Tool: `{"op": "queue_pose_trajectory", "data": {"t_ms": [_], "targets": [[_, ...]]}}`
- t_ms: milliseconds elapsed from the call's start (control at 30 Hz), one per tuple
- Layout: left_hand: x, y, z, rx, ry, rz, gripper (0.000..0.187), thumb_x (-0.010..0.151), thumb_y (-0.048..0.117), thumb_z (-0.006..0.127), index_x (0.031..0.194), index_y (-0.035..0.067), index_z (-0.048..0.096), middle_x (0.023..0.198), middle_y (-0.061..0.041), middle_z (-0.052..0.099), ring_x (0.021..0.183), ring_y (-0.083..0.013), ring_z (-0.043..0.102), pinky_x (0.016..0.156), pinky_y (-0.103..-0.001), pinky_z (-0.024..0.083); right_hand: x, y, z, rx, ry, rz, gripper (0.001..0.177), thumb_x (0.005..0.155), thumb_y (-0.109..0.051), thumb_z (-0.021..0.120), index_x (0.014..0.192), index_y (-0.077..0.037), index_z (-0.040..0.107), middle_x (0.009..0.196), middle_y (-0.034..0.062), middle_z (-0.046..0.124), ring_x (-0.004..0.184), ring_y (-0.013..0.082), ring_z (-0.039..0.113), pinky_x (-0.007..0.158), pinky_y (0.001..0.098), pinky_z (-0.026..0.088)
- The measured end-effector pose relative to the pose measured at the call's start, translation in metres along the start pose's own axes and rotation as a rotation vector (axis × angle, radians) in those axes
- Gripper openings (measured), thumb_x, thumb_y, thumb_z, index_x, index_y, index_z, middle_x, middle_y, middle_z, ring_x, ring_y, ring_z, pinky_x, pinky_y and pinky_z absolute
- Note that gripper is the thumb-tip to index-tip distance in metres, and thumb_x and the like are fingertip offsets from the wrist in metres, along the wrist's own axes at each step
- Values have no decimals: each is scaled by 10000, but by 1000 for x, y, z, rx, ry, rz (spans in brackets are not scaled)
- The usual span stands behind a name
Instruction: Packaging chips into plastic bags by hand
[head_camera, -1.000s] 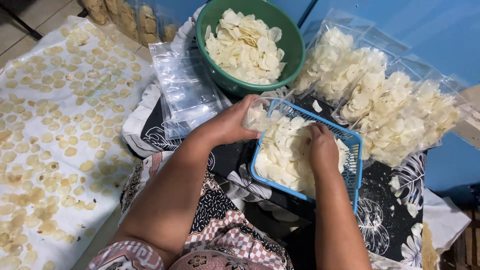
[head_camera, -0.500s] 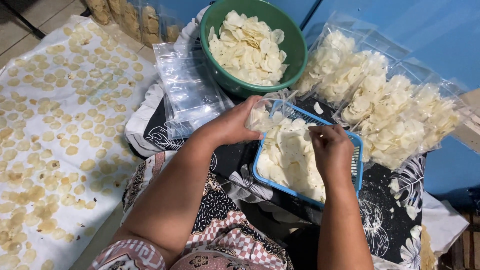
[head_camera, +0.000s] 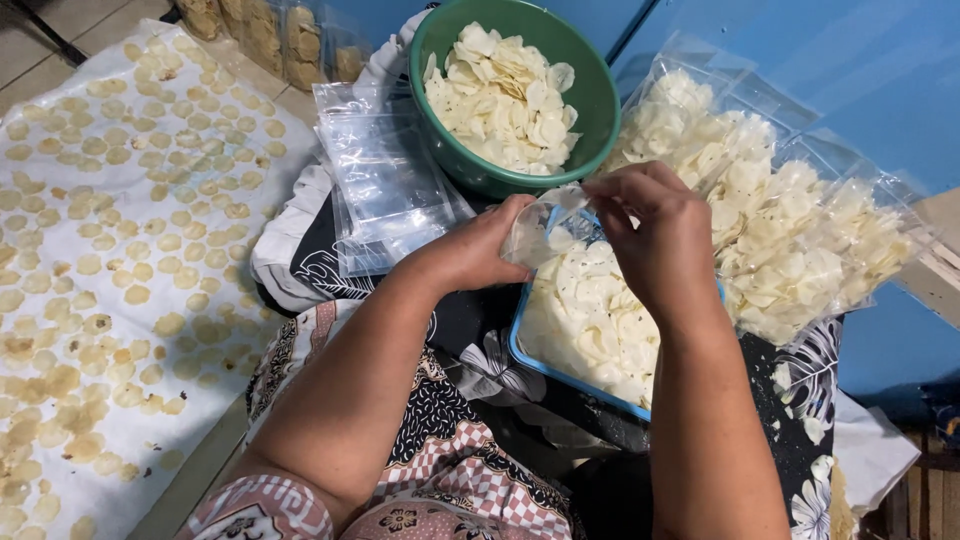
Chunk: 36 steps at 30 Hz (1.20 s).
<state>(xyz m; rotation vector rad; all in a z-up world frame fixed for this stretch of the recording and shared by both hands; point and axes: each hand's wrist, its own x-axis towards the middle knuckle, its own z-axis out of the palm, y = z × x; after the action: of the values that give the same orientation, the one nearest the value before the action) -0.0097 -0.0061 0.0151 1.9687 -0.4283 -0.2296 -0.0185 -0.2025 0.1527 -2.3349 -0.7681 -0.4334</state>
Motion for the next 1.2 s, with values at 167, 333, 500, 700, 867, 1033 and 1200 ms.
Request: {"op": "queue_pose_trajectory", "data": {"t_ms": [167, 333, 500, 700, 867, 1033, 1200], "targets": [[5, -9, 2, 17, 11, -17, 929, 740, 338, 847, 1483, 210, 304, 1394, -226, 573, 1321, -434, 543, 1092, -562, 440, 15, -17, -8, -128, -190, -28, 99, 903, 41, 738, 950, -43, 759, 909, 171, 694, 829, 393, 729, 738, 452, 584], [7, -10, 5, 15, 11, -16, 936, 735, 345, 847, 1490, 222, 307, 1383, -200, 592, 1314, -406, 560, 1078, -549, 452, 15, -7, 2, -214, -318, -15, 102, 870, 26, 714, 937, -38, 757, 854, 201, 690, 821, 449, 711, 741, 496, 567], [6, -5, 4, 35, -2, -9, 917, 754, 296, 833, 1493, 176, 302, 1392, -247, 568, 1318, -443, 545, 1085, -557, 446, 10, -2, 4, -588, -465, -162, 241, 913, -16, 609, 1006, -118, 806, 1043, 108, 785, 1028, 331, 746, 1148, 567, 410], [7, -5, 5, 65, 9, -16, 935, 748, 345, 844, 1491, 196, 296, 1389, -231, 567, 1325, -426, 538, 1092, -548, 450, 11, -19, -1, -516, -529, -74, 407, 904, 77, 465, 1098, -95, 779, 1138, 105, 767, 1139, 350, 701, 1156, 658, 327], [0, 2, 1, 61, 2, -12, 919, 778, 323, 822, 1502, 177, 275, 1379, -259, 571, 1299, -460, 553, 1071, -575, 455, 0, -25, -10, -290, -368, -131, 437, 869, 121, 464, 1144, -81, 736, 1149, 127, 738, 1129, 423, 675, 1091, 632, 393], [-2, 5, 1, 53, -8, 8, 913, 793, 291, 816, 1507, 150, 265, 1376, -278, 571, 1285, -475, 561, 1065, -579, 458, -41, 17, -12, -168, -65, -12, 236, 992, 84, 536, 1019, -74, 709, 1122, 91, 720, 1120, 353, 696, 977, 462, 529], [0, 1, 3, 12, 27, 21, 876, 792, 275, 817, 1481, 163, 289, 1364, -283, 572, 1270, -510, 554, 1054, -608, 458, -87, 83, 13, -404, -658, 377, 313, 858, -152, 690, 1159, -214, 753, 1060, 138, 774, 1014, 410, 742, 915, 574, 560]]}}
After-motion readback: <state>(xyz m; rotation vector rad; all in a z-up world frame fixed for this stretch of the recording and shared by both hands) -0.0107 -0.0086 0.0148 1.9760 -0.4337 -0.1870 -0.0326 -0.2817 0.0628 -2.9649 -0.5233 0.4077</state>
